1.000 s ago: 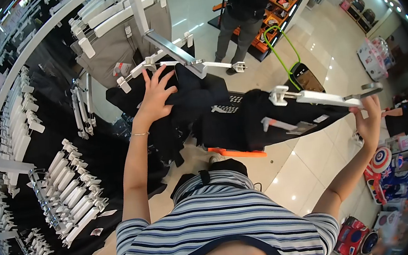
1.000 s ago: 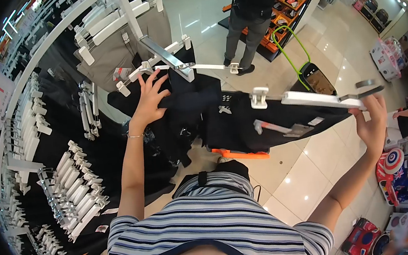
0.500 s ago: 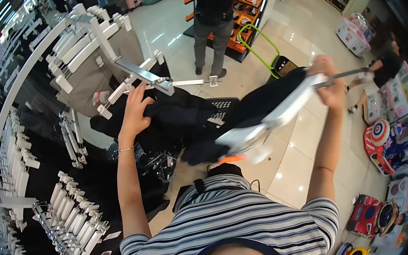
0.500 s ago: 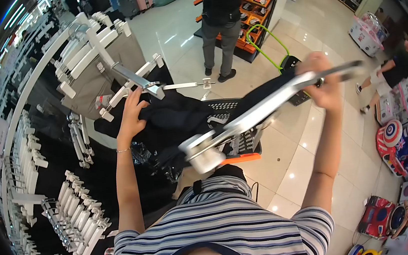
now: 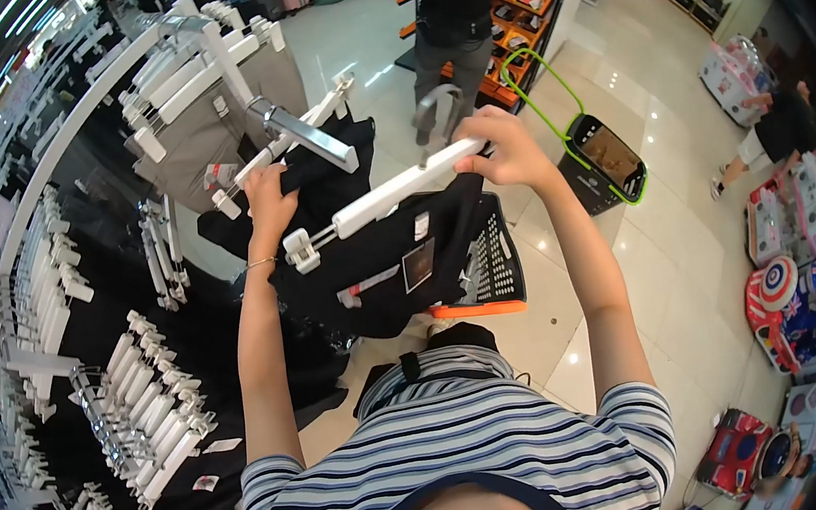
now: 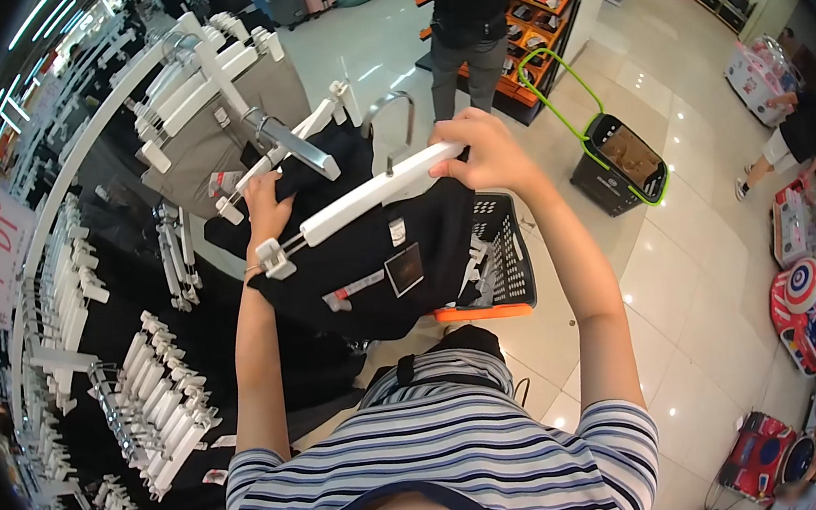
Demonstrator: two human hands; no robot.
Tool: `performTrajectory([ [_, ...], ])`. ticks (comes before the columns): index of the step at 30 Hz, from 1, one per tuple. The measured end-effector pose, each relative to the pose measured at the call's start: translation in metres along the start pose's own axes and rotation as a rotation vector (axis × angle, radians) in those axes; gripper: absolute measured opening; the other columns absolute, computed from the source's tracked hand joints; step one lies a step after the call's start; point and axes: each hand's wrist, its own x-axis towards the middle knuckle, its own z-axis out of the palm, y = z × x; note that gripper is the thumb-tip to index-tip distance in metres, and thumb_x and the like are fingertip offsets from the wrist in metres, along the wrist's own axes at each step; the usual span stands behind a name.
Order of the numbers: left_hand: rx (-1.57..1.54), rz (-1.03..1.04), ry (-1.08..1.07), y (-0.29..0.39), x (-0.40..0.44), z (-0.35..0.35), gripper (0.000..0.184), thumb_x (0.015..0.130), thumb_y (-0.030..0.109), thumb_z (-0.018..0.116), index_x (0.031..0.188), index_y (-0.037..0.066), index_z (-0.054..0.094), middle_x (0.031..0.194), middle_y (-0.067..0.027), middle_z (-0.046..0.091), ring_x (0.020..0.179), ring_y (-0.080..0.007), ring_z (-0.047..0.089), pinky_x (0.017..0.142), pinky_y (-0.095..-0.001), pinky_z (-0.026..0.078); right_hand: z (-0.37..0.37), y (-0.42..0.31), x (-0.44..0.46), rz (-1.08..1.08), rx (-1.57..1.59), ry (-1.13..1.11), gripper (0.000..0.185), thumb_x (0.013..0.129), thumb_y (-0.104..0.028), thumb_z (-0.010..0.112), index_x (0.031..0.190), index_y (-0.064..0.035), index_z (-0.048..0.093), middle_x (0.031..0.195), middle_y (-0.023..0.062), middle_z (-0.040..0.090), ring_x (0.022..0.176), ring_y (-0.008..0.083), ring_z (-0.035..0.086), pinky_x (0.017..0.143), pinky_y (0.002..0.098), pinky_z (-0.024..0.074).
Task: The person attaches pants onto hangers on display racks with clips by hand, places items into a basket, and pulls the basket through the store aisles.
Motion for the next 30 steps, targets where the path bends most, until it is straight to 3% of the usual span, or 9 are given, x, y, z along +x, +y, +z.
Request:
performTrajectory([
  [5, 0.02, 0.092, -0.151, -0.003, 0.0, -0.012, 0.033, 0.059, 0.006, 0.061, 0.092, 0.004, 0.059, 0.099, -0.0115, 0.057, 0.099, -0.0319, 0.047, 0.087, -0.0407, 0.034, 0.042, 0.012, 0.034, -0.092, -0.034, -0.095, 0.028, 0.064, -0.03, 0.074, 0.082, -0.0115, 0.062, 0.066, 0.0097, 0.057, 0.074, 0.0295, 0.054, 0.065, 0.0383, 0.0416],
  [8, 0.052, 0.178, -0.123, 0.002, -0.002, -0.026, 0.041, 0.056, 0.002, 0.059, 0.096, 0.003, 0.057, 0.116, -0.0118, 0.052, 0.109, -0.0324, 0.043, 0.094, -0.0408, 0.031, 0.067, 0.024, 0.055, -0.086, -0.057, -0.215, 0.026, 0.063, -0.028, 0.074, 0.081, -0.0118, 0.062, 0.067, 0.0106, 0.058, 0.073, 0.0318, 0.053, 0.064, 0.0398, 0.0417],
  [9, 0.001, 0.075, -0.173, 0.008, -0.006, -0.032, 0.046, 0.054, 0.001, 0.058, 0.1, 0.001, 0.055, 0.131, -0.0119, 0.042, 0.118, -0.0328, 0.037, 0.101, -0.0424, 0.027, 0.073, 0.028, 0.061, -0.098, 0.023, -0.241, 0.025, 0.062, -0.025, 0.074, 0.08, -0.0119, 0.062, 0.068, 0.0113, 0.059, 0.074, 0.0332, 0.053, 0.064, 0.041, 0.0419],
  [12, 0.014, 0.203, -0.11, 0.013, -0.017, -0.047, 0.032, 0.05, -0.006, 0.052, 0.081, 0.0, 0.047, 0.135, -0.0122, 0.038, 0.126, -0.0327, 0.031, 0.108, -0.0469, 0.017, 0.095, 0.038, 0.067, -0.182, 0.005, -0.253, 0.026, 0.061, -0.025, 0.075, 0.079, -0.0121, 0.062, 0.068, 0.0109, 0.059, 0.075, 0.0324, 0.053, 0.065, 0.0402, 0.0423],
  [13, -0.018, 0.185, -0.072, 0.015, -0.024, -0.05, 0.028, 0.049, -0.008, 0.05, 0.074, 0.001, 0.042, 0.133, -0.0124, 0.04, 0.127, -0.0319, 0.032, 0.109, -0.0483, 0.015, 0.096, 0.036, 0.068, -0.186, 0.005, -0.275, 0.026, 0.06, -0.024, 0.075, 0.079, -0.0122, 0.062, 0.069, 0.0101, 0.059, 0.076, 0.0311, 0.053, 0.067, 0.039, 0.0426],
  [16, -0.175, 0.043, 0.031, 0.005, -0.061, -0.06, 0.04, 0.052, -0.012, 0.046, 0.09, -0.003, 0.052, 0.124, -0.014, 0.05, 0.117, -0.031, 0.046, 0.102, -0.0403, 0.033, 0.098, 0.034, 0.07, -0.174, 0.027, -0.3, 0.025, 0.06, -0.024, 0.075, 0.079, -0.0127, 0.063, 0.069, 0.0091, 0.059, 0.077, 0.0303, 0.053, 0.068, 0.0382, 0.0427],
  [20, -0.23, -0.415, 0.252, 0.02, -0.121, -0.091, 0.044, 0.062, -0.014, 0.046, 0.103, -0.002, 0.057, 0.099, -0.0159, 0.063, 0.095, -0.0236, 0.062, 0.083, -0.0295, 0.046, 0.094, 0.043, 0.074, -0.199, 0.096, -0.273, 0.026, 0.06, -0.025, 0.075, 0.079, -0.0131, 0.062, 0.07, 0.0071, 0.059, 0.077, 0.0292, 0.053, 0.068, 0.0378, 0.0426],
  [24, -0.119, -0.506, 0.505, 0.033, -0.177, -0.123, 0.021, 0.076, -0.004, 0.055, 0.097, -0.004, 0.054, 0.083, -0.0062, 0.06, 0.078, -0.0096, 0.055, 0.071, -0.0229, 0.044, 0.076, 0.05, 0.078, -0.151, 0.085, -0.286, 0.025, 0.061, -0.025, 0.074, 0.077, -0.0112, 0.06, 0.069, 0.0083, 0.058, 0.076, 0.0307, 0.053, 0.068, 0.0384, 0.0423],
  [30, 0.098, -0.583, 0.764, 0.066, -0.23, -0.174, 0.025, 0.072, -0.005, 0.057, 0.097, -0.005, 0.055, 0.086, -0.0112, 0.058, 0.077, -0.0182, 0.054, 0.075, -0.0289, 0.044, 0.087, 0.049, 0.093, -0.003, 0.035, -0.386, 0.026, 0.063, -0.021, 0.071, 0.081, -0.0051, 0.061, 0.068, 0.013, 0.058, 0.066, 0.0281, 0.057, 0.062, 0.0345, 0.0428],
])
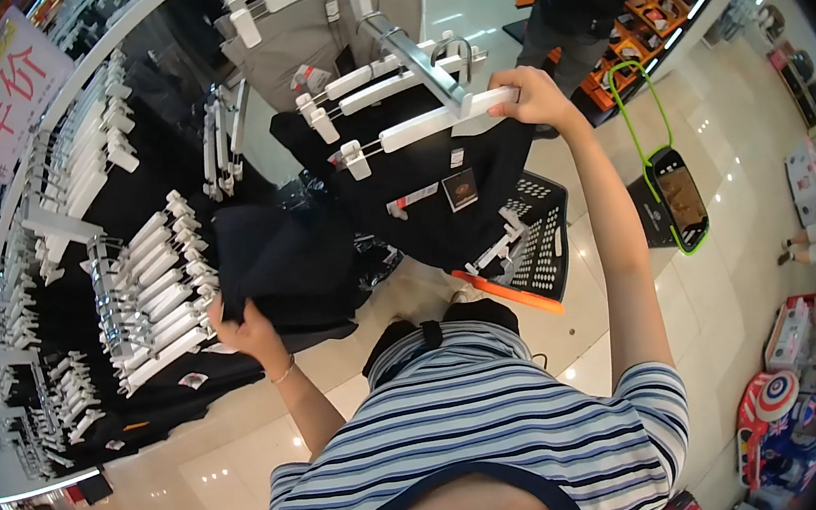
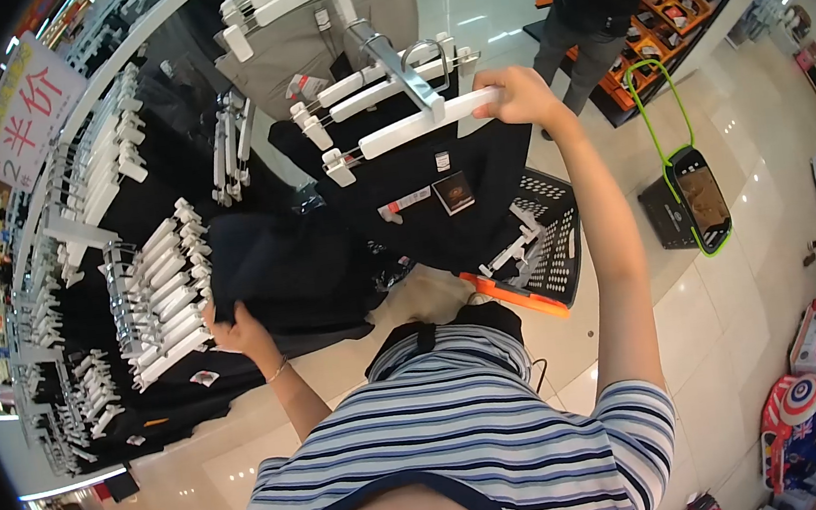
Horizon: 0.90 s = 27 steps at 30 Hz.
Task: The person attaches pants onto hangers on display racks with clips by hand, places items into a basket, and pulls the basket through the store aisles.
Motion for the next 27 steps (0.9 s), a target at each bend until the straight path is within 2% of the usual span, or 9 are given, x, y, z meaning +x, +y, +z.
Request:
performTrajectory([
  [2, -0.078, -0.01, 0.117, 0.006, 0.0, -0.023, 0.027, 0.069, -0.007, 0.053, 0.097, -0.006, 0.054, 0.088, -0.0098, 0.055, 0.079, -0.018, 0.053, 0.076, -0.0282, 0.044, 0.008, -0.004, 0.006, -0.013, 0.008, 0.043, 0.026, 0.063, -0.023, 0.072, 0.081, -0.007, 0.061, 0.069, 0.0137, 0.058, 0.069, 0.0313, 0.057, 0.062, 0.0371, 0.0424],
  [4, -0.206, -0.083, 0.234, 0.015, 0.0, -0.039, 0.023, 0.071, -0.002, 0.057, 0.094, -0.005, 0.056, 0.09, -0.0071, 0.055, 0.079, -0.0169, 0.054, 0.076, -0.0266, 0.043, 0.02, -0.008, 0.012, -0.013, -0.009, 0.047, 0.026, 0.064, -0.023, 0.072, 0.081, -0.008, 0.061, 0.07, 0.0141, 0.059, 0.073, 0.0331, 0.058, 0.064, 0.0384, 0.0425],
  [5, -0.314, -0.03, 0.227, 0.005, 0.0, -0.049, 0.023, 0.075, 0.001, 0.058, 0.096, -0.004, 0.053, 0.095, -0.0079, 0.055, 0.081, -0.0181, 0.055, 0.077, -0.026, 0.044, 0.026, -0.009, 0.016, -0.011, -0.034, 0.033, 0.026, 0.064, -0.023, 0.072, 0.082, -0.008, 0.061, 0.072, 0.0141, 0.059, 0.074, 0.0334, 0.058, 0.064, 0.0384, 0.0427],
  [9, 0.254, 0.106, 0.261, 0.019, -0.011, -0.056, 0.024, 0.076, 0.005, 0.06, 0.097, -0.002, 0.051, 0.095, -0.008, 0.056, 0.082, -0.0192, 0.056, 0.078, -0.027, 0.045, 0.048, 0.006, 0.025, -0.022, -0.015, 0.037, 0.025, 0.064, -0.02, 0.07, 0.083, -0.008, 0.061, 0.077, 0.014, 0.061, 0.078, 0.034, 0.058, 0.067, 0.0377, 0.0438],
  [17, 0.273, 0.096, 0.204, 0.016, -0.029, -0.043, 0.022, 0.078, 0.006, 0.059, 0.096, -0.002, 0.051, 0.092, -0.0081, 0.056, 0.08, -0.0181, 0.056, 0.077, -0.0276, 0.046, 0.036, -0.003, 0.033, -0.056, -0.022, 0.085, 0.024, 0.063, -0.015, 0.066, 0.086, -0.0095, 0.061, 0.077, 0.0141, 0.061, 0.077, 0.0337, 0.059, 0.068, 0.0371, 0.0449],
  [21, 0.255, 0.085, 0.153, 0.015, -0.032, -0.037, 0.021, 0.079, 0.007, 0.058, 0.096, -0.002, 0.051, 0.09, -0.0081, 0.056, 0.079, -0.0176, 0.056, 0.077, -0.0279, 0.046, 0.061, 0.013, 0.033, -0.01, -0.064, 0.048, 0.026, 0.063, -0.014, 0.064, 0.089, -0.0113, 0.06, 0.077, 0.0125, 0.062, 0.081, 0.0316, 0.059, 0.07, 0.0376, 0.0451],
  [24, 0.242, 0.081, 0.115, 0.014, -0.034, -0.031, 0.02, 0.08, 0.008, 0.058, 0.096, -0.002, 0.051, 0.089, -0.0082, 0.056, 0.078, -0.0172, 0.055, 0.076, -0.0281, 0.046, 0.079, 0.028, 0.033, -0.157, -0.109, 0.256, 0.028, 0.065, -0.011, 0.062, 0.092, -0.0116, 0.059, 0.081, 0.0097, 0.062, 0.086, 0.0292, 0.058, 0.082, 0.0387, 0.0421],
  [25, 0.245, 0.079, 0.106, 0.014, -0.036, -0.031, 0.02, 0.08, 0.008, 0.058, 0.096, -0.002, 0.051, 0.089, -0.0082, 0.056, 0.078, -0.017, 0.055, 0.076, -0.0282, 0.046, 0.079, 0.033, 0.033, -0.263, -0.213, 0.216, 0.036, 0.068, -0.013, 0.065, 0.104, -0.0149, 0.058, 0.102, 0.01, 0.059, 0.1, 0.028, 0.052, 0.094, 0.0437, 0.0332],
  [27, 0.243, 0.069, 0.075, 0.014, -0.037, -0.029, 0.02, 0.08, 0.008, 0.057, 0.096, -0.002, 0.051, 0.088, -0.0082, 0.056, 0.077, -0.0167, 0.055, 0.076, -0.0284, 0.047, 0.072, -0.002, 0.012, -0.251, -0.398, 0.509, 0.042, 0.071, -0.015, 0.065, 0.112, -0.0171, 0.055, 0.113, 0.0112, 0.052, 0.105, 0.0291, 0.047, 0.096, 0.0471, 0.0287],
])
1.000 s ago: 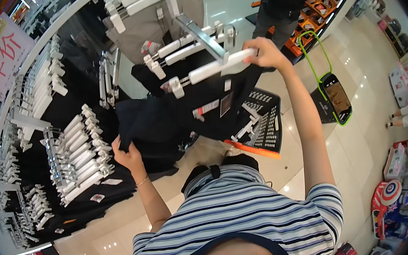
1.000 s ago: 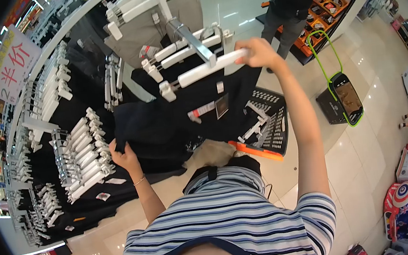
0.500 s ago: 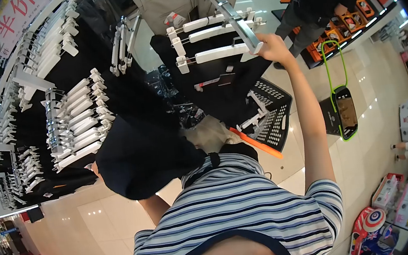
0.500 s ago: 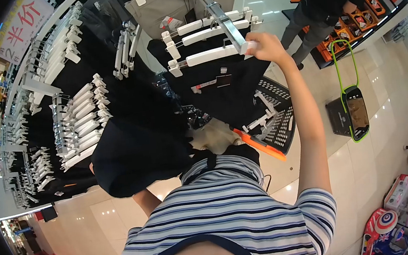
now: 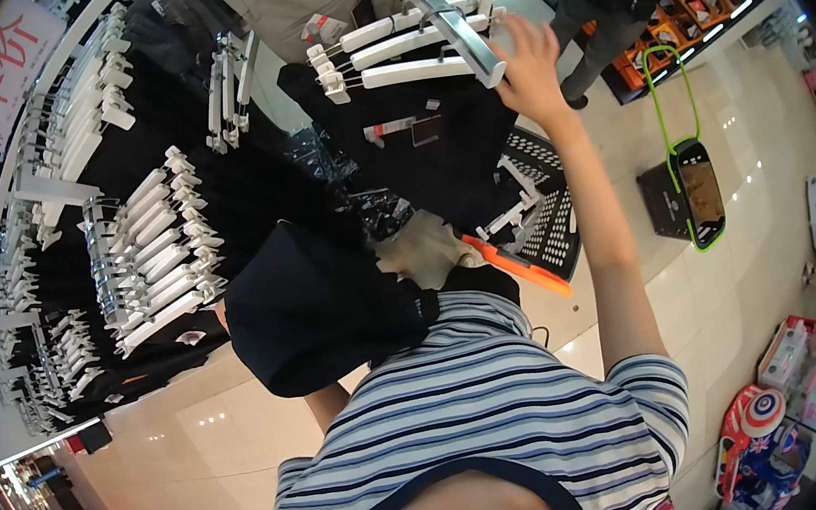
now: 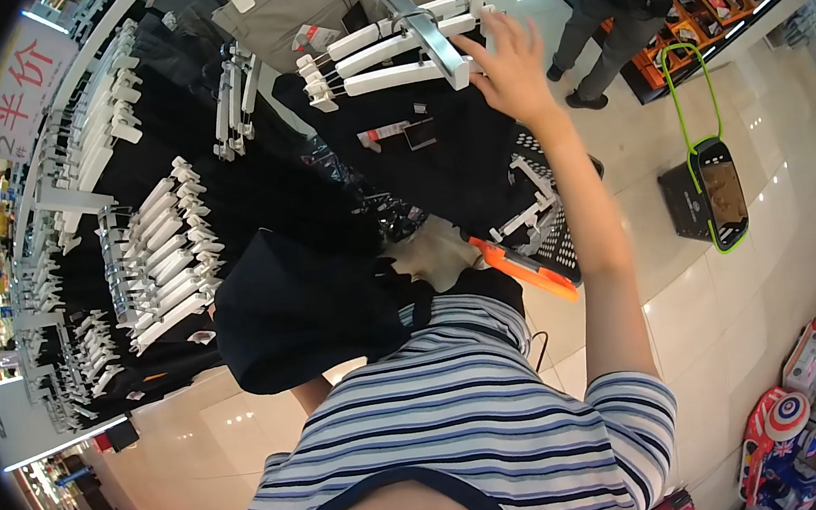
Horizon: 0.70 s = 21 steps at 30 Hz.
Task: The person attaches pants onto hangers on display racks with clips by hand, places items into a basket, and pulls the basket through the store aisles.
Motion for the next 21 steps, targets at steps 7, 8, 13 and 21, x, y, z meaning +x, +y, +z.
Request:
performTrajectory([
  [7, 0.074, -0.059, -0.22, -0.029, -0.019, 0.003, 0.018, 0.082, 0.009, 0.056, 0.096, -0.002, 0.052, 0.085, -0.0083, 0.057, 0.075, -0.0158, 0.055, 0.075, -0.0289, 0.047, 0.022, -0.081, -0.217, 0.592, 0.255, -0.287, 0.055, 0.081, -0.024, 0.061, 0.124, 0.0003, 0.037, 0.111, 0.0244, 0.049, 0.099, 0.0387, 0.052, 0.079, 0.045, 0.044],
  [8, 0.074, -0.079, -0.281, -0.03, -0.022, 0.007, 0.018, 0.082, 0.009, 0.056, 0.096, -0.002, 0.052, 0.085, -0.0083, 0.057, 0.075, -0.0156, 0.055, 0.075, -0.029, 0.047, 0.032, -0.09, -0.268, 0.728, 0.302, -0.599, 0.059, 0.082, -0.034, 0.058, 0.125, -0.001, 0.034, 0.101, 0.026, 0.055, 0.088, 0.0407, 0.058, 0.072, 0.0469, 0.0474],
  [13, -0.76, -0.542, -0.593, 0.034, -0.006, 0.058, 0.016, 0.082, 0.004, 0.055, 0.097, -0.001, 0.053, 0.082, -0.0057, 0.056, 0.07, -0.0151, 0.054, 0.079, -0.0306, 0.048, 0.033, -0.103, -0.336, 0.85, 0.299, -0.879, 0.056, 0.081, -0.054, 0.05, 0.099, -0.0006, 0.054, 0.089, 0.0253, 0.061, 0.081, 0.0399, 0.061, 0.071, 0.0459, 0.0485],
  [21, -0.309, 0.17, -0.928, 0.005, -0.018, 0.156, 0.033, 0.085, 0.009, 0.052, 0.117, 0.003, 0.046, 0.089, -0.0014, 0.056, 0.081, -0.0106, 0.054, 0.086, -0.0276, 0.043, 0.088, 0.022, -0.205, 0.91, 0.633, -0.064, 0.092, 0.07, -0.031, 0.076, 0.137, 0.002, 0.022, 0.135, 0.0242, 0.032, 0.119, 0.0303, 0.041, 0.099, 0.0334, 0.0327],
])
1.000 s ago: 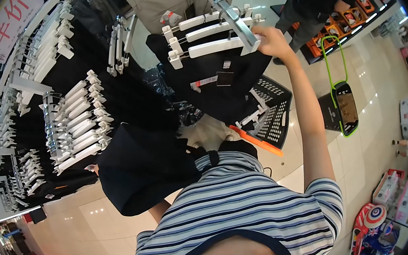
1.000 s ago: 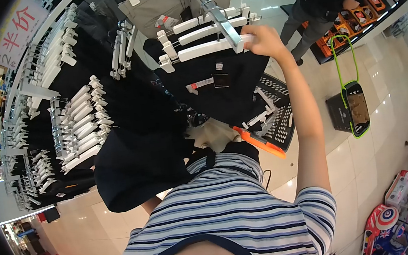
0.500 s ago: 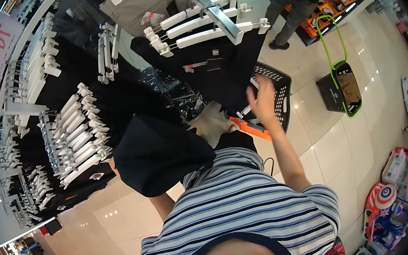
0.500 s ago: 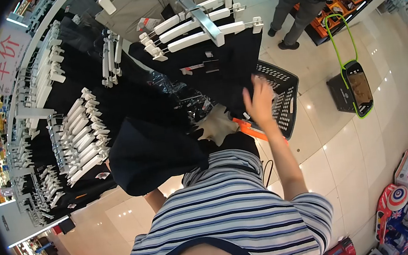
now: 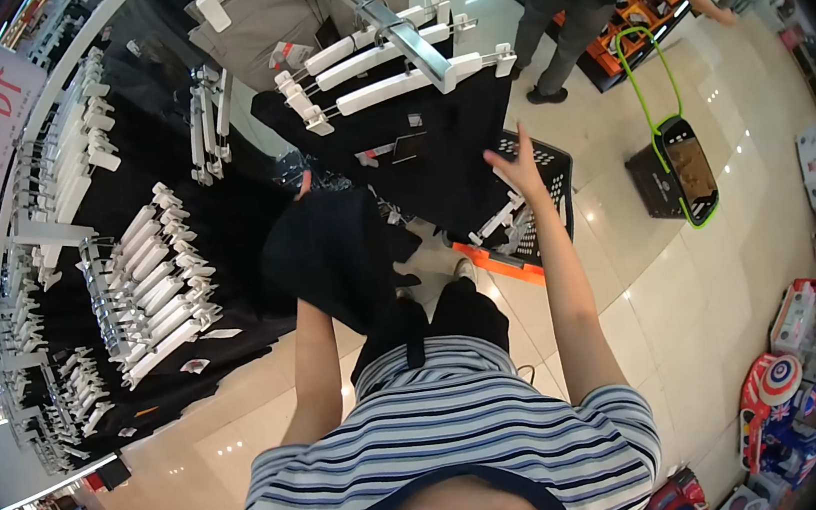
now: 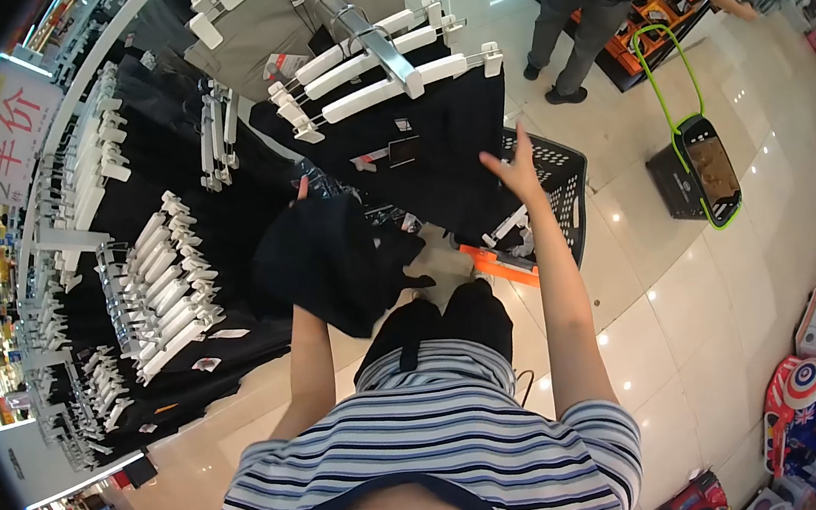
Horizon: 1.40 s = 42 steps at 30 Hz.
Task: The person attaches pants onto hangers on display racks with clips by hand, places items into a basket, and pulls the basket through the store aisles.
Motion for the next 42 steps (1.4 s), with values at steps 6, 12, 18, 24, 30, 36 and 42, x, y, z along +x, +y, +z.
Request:
performTrajectory([
  [6, 0.011, 0.009, -0.093, -0.021, 0.047, 0.019, 0.03, 0.084, 0.008, 0.052, 0.113, 0.002, 0.047, 0.088, -0.0014, 0.057, 0.08, -0.0105, 0.054, 0.085, -0.0271, 0.044, 0.052, -0.051, 0.035, -0.06, 0.234, -0.041, 0.048, 0.083, -0.018, 0.064, 0.12, 0.0023, 0.043, 0.108, 0.0127, 0.057, 0.097, 0.0161, 0.053, 0.084, 0.0267, 0.0414],
  [12, -0.043, -0.054, -0.158, -0.031, 0.038, 0.019, 0.027, 0.084, 0.008, 0.053, 0.11, 0.002, 0.049, 0.088, -0.0015, 0.057, 0.08, -0.0104, 0.054, 0.083, -0.0266, 0.044, 0.105, -0.076, -0.075, -0.066, 0.344, -0.162, 0.042, 0.079, -0.028, 0.068, 0.103, 0.0037, 0.055, 0.088, 0.01, 0.063, 0.084, 0.0188, 0.059, 0.075, 0.0301, 0.0462],
  [18, -0.136, -0.15, -0.183, -0.033, -0.017, 0.026, 0.025, 0.083, 0.007, 0.053, 0.107, 0.002, 0.051, 0.087, -0.0016, 0.057, 0.079, -0.0103, 0.054, 0.081, -0.0261, 0.044, 0.173, 0.037, -0.14, 0.055, 0.19, -0.389, 0.043, 0.077, -0.025, 0.069, 0.107, 0.0029, 0.056, 0.1, 0.0116, 0.062, 0.092, 0.0216, 0.058, 0.082, 0.031, 0.0442],
  [24, -0.212, -0.268, -0.044, -0.029, -0.07, -0.009, 0.022, 0.082, 0.006, 0.054, 0.104, 0.002, 0.052, 0.086, -0.0017, 0.058, 0.079, -0.0101, 0.054, 0.08, -0.0256, 0.045, 0.14, -0.054, -0.143, 0.519, 0.417, -0.721, 0.048, 0.076, -0.027, 0.069, 0.111, 0.0032, 0.056, 0.105, 0.011, 0.061, 0.096, 0.0193, 0.056, 0.085, 0.0293, 0.0432],
  [30, -0.21, -0.313, 0.247, -0.016, -0.099, -0.07, 0.02, 0.081, 0.005, 0.054, 0.101, 0.001, 0.054, 0.086, -0.0017, 0.058, 0.078, -0.01, 0.055, 0.078, -0.0252, 0.045, 0.158, -0.14, -0.145, 0.732, 0.568, -1.059, 0.04, 0.081, -0.02, 0.062, 0.108, 0.0084, 0.056, 0.102, 0.0146, 0.062, 0.09, 0.0199, 0.06, 0.08, 0.03, 0.0477],
  [36, -0.24, -0.276, 0.42, 0.004, -0.094, -0.119, 0.017, 0.081, 0.004, 0.054, 0.097, 0.001, 0.056, 0.085, -0.0018, 0.058, 0.078, -0.0099, 0.055, 0.076, -0.0247, 0.045, 0.19, -0.185, -0.166, 1.162, 1.059, -1.167, 0.036, 0.087, -0.021, 0.053, 0.113, 0.0037, 0.054, 0.104, 0.0136, 0.062, 0.094, 0.0228, 0.061, 0.083, 0.0347, 0.05],
  [42, -0.355, -0.279, 0.411, 0.007, -0.08, -0.13, 0.015, 0.08, 0.004, 0.055, 0.094, 0.001, 0.057, 0.085, -0.0019, 0.058, 0.077, -0.0098, 0.055, 0.074, -0.0242, 0.046, 0.244, -0.144, -0.187, 0.962, 0.7, -1.471, 0.036, 0.088, -0.024, 0.053, 0.112, 0.0026, 0.055, 0.105, 0.0127, 0.062, 0.093, 0.0199, 0.06, 0.08, 0.0318, 0.0499],
])
